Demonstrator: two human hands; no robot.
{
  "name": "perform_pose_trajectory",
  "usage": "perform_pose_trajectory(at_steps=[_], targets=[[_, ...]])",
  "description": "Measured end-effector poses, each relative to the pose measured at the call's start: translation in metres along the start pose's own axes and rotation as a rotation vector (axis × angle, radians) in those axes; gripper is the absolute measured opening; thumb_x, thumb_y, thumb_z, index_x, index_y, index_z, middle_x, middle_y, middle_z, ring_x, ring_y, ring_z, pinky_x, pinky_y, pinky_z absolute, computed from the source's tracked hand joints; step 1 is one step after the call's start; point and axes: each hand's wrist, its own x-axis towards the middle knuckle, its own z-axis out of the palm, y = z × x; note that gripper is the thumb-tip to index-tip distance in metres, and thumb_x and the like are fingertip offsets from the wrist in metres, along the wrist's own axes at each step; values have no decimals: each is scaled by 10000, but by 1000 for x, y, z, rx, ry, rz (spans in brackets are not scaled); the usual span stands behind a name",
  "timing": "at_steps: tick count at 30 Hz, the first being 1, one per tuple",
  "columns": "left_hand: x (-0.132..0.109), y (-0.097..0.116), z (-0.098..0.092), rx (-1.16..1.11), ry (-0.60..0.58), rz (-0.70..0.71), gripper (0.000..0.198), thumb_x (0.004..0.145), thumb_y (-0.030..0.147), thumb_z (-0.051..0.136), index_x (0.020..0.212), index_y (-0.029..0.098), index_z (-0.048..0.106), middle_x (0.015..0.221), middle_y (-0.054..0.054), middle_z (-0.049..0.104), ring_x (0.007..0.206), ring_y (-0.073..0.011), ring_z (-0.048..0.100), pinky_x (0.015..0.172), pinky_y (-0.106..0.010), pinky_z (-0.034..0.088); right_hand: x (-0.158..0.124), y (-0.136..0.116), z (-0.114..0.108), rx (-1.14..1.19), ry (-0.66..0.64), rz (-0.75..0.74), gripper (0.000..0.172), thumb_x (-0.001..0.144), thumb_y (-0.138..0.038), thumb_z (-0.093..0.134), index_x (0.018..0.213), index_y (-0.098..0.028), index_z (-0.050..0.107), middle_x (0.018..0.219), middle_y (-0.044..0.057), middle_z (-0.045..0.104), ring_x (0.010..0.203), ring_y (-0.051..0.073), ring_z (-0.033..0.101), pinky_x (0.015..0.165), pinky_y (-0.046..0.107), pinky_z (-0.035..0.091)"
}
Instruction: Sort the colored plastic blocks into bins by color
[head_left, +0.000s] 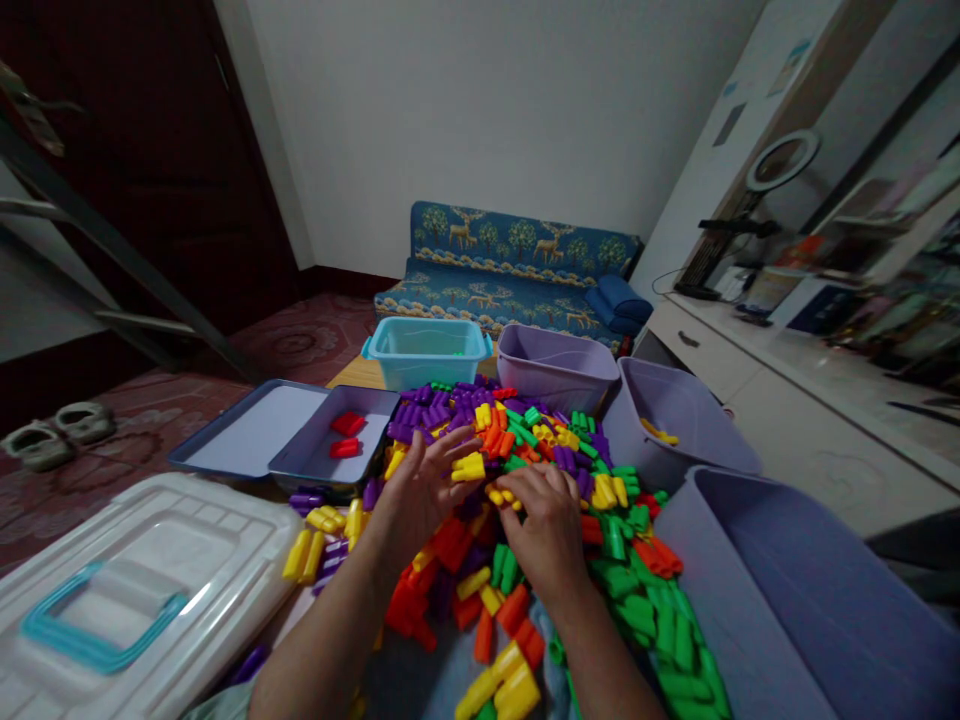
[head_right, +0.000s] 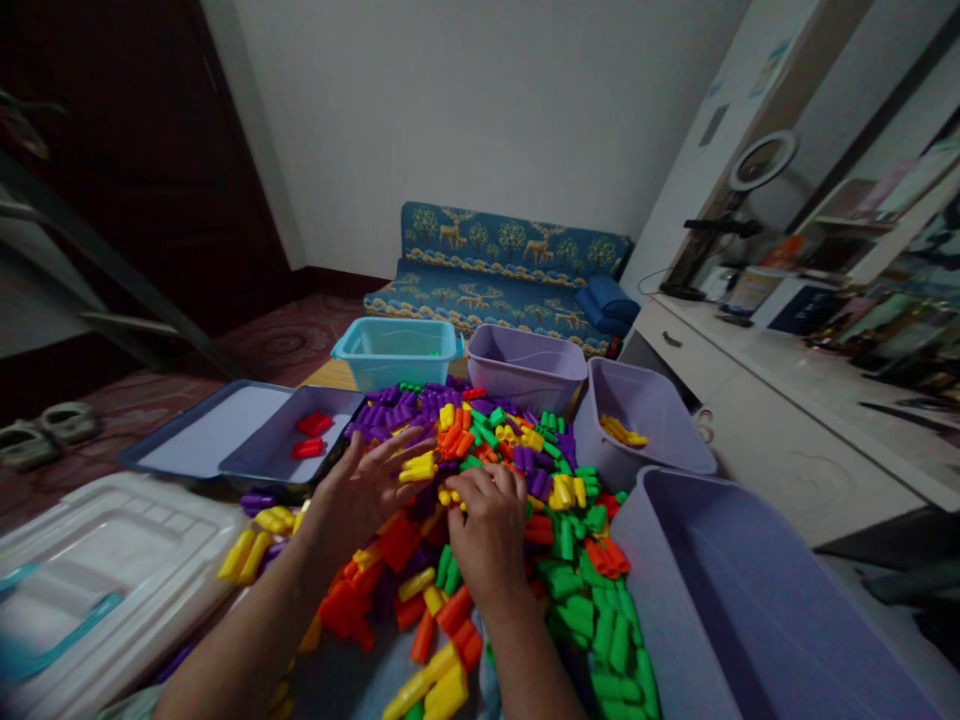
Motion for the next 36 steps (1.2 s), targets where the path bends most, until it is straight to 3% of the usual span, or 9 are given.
perform_pose_trajectory(at_steps=[4,11,19,22,25,28,30,33,36], targets=[[1,-4,-1,2,2,33,572,906,590,419,1236,165,611,1351,-135,553,1039,-209,620,794,-260,519,1,0,-3,378,168,52,156,814,-112,573,920,-214,626,920,38,654,908,201,593,851,357,454],[11,-32,-15,91,-299,33,667,781,626,605,1301,210,575,1356,-140,553,1186,-328,544,942,-405,459,0,-16,-2,558,-116,88,293,689,3,552,832,-230,657,1263,42,509,1121,193,553,892,291,483],[-3,-24,-7,322,-310,94,595,851,493,589,1369,214,503,1446,-121,464,1271,-343,475,1006,-422,422,-3,-16,-2,524,-174,131,488,681,-61,596,1145,-211,574,1120,72,596,1026,218,597,837,337,527],[-7,-20,-2,357,-298,73,621,853,506,585,1393,225,468,1419,-120,498,1258,-346,494,1023,-457,409,0,-13,-5,662,-248,223,419,672,-89,635,1074,-205,623,1047,58,651,941,212,637,782,322,546],[-7,-20,-1,415,-256,76,571,866,473,592,1381,257,475,1471,-87,446,1341,-322,411,1095,-460,342,18,6,-22,947,-75,436,368,687,-181,712,1047,-193,639,952,28,688,813,173,662,707,282,554],[-6,-22,-3,482,-258,76,530,871,433,605,1363,272,491,1503,-69,403,1384,-298,354,1124,-449,312,51,40,-52,1230,508,620,321,661,-245,783,938,-169,639,839,-11,669,669,100,628,592,200,540],[-6,-25,-4,502,-276,66,545,864,424,620,1367,268,483,1491,-80,420,1382,-295,358,1122,-451,320,72,61,-70,1408,752,727,161,738,-226,739,790,-161,601,744,-29,625,649,67,616,613,159,545],[-5,-30,-5,504,-284,62,562,840,396,662,1360,270,490,1467,-89,450,1372,-294,375,1105,-449,346,80,69,-77,1537,703,830,197,854,-279,643,713,-159,574,728,7,620,679,75,631,630,158,559],[-3,-32,-3,499,-279,83,551,812,346,706,1327,265,525,1435,-98,485,1346,-289,414,1089,-443,368,58,48,-55,1502,463,746,146,809,-295,692,835,-157,649,847,33,677,700,91,642,615,177,561]])
